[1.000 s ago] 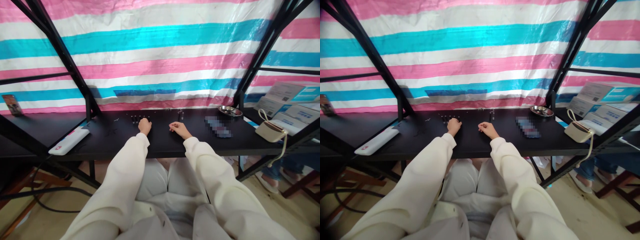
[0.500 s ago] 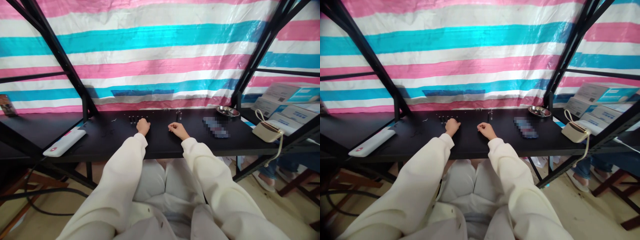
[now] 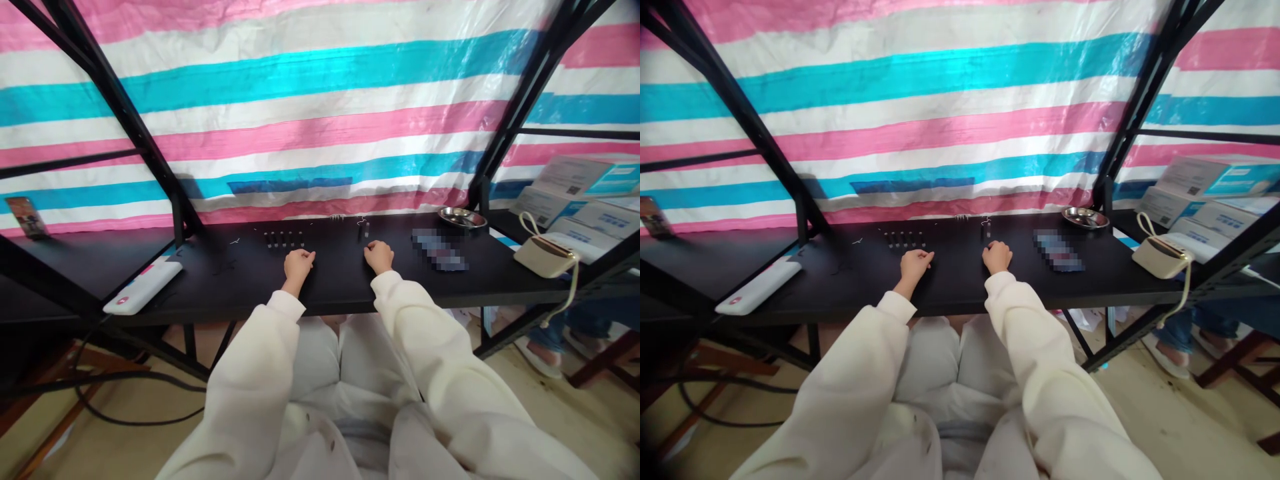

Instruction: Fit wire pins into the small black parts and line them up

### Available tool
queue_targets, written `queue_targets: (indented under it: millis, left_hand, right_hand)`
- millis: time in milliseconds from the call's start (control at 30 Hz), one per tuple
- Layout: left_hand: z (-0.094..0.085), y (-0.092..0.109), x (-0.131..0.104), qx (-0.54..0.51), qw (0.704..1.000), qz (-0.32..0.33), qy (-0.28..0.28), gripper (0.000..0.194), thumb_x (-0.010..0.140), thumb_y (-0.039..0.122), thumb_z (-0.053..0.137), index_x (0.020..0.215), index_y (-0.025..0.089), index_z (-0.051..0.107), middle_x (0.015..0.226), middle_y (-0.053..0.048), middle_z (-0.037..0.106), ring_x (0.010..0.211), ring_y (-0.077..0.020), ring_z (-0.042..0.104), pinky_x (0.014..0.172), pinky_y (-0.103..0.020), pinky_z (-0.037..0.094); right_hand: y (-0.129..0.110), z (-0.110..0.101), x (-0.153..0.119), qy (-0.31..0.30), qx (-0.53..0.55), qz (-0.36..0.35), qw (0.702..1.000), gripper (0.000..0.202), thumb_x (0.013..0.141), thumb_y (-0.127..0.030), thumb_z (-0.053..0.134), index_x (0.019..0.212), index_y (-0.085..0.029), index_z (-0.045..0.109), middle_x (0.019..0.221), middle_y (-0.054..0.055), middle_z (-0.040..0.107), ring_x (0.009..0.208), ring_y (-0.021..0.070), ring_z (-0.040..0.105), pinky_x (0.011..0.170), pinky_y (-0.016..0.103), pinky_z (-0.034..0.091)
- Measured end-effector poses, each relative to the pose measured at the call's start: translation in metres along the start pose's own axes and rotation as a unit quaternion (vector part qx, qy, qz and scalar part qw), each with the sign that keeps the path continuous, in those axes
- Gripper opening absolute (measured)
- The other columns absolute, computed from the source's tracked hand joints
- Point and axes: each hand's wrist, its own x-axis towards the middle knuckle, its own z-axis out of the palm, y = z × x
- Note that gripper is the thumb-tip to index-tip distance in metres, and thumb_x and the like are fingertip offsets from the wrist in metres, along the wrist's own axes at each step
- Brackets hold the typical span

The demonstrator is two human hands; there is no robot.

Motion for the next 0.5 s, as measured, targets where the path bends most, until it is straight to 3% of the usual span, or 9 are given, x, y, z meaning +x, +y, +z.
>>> queue_targets:
  millis: [100,267,500]
  left_hand:
    - [0.004,-0.001,-0.004,-0.036,0.999,0.021,0.012,0.026,0.076,0.042,0.054,0.066,0.020,0.066,0.055,0.000,0.063,0.058,-0.0139,0.058,0.058,-0.024,0.038]
    - [0.005,0.002,-0.008,-0.044,0.996,0.073,0.004,0.027,0.076,0.041,0.054,0.061,0.019,0.062,0.052,0.000,0.062,0.054,-0.0126,0.056,0.057,-0.023,0.037]
    - [0.006,0.003,-0.012,-0.051,0.992,0.113,-0.009,0.028,0.077,0.040,0.054,0.062,0.019,0.062,0.053,0.000,0.061,0.051,-0.0113,0.053,0.057,-0.022,0.036]
  right_hand:
    - [0.001,0.001,0.008,-0.001,-0.023,0.007,1.000,0.038,0.076,-0.037,0.059,0.107,-0.017,0.065,0.111,0.014,0.060,0.107,0.0286,0.052,0.088,0.041,0.037]
    - [-0.001,0.007,0.029,-0.024,-0.016,0.025,0.999,0.050,0.070,-0.047,0.064,0.110,-0.018,0.064,0.112,0.013,0.061,0.107,0.0287,0.051,0.088,0.041,0.035]
    - [-0.012,0.017,0.052,-0.024,0.014,0.054,0.998,0.044,0.064,-0.049,0.069,0.098,-0.021,0.069,0.103,0.011,0.066,0.106,0.0278,0.052,0.087,0.039,0.033]
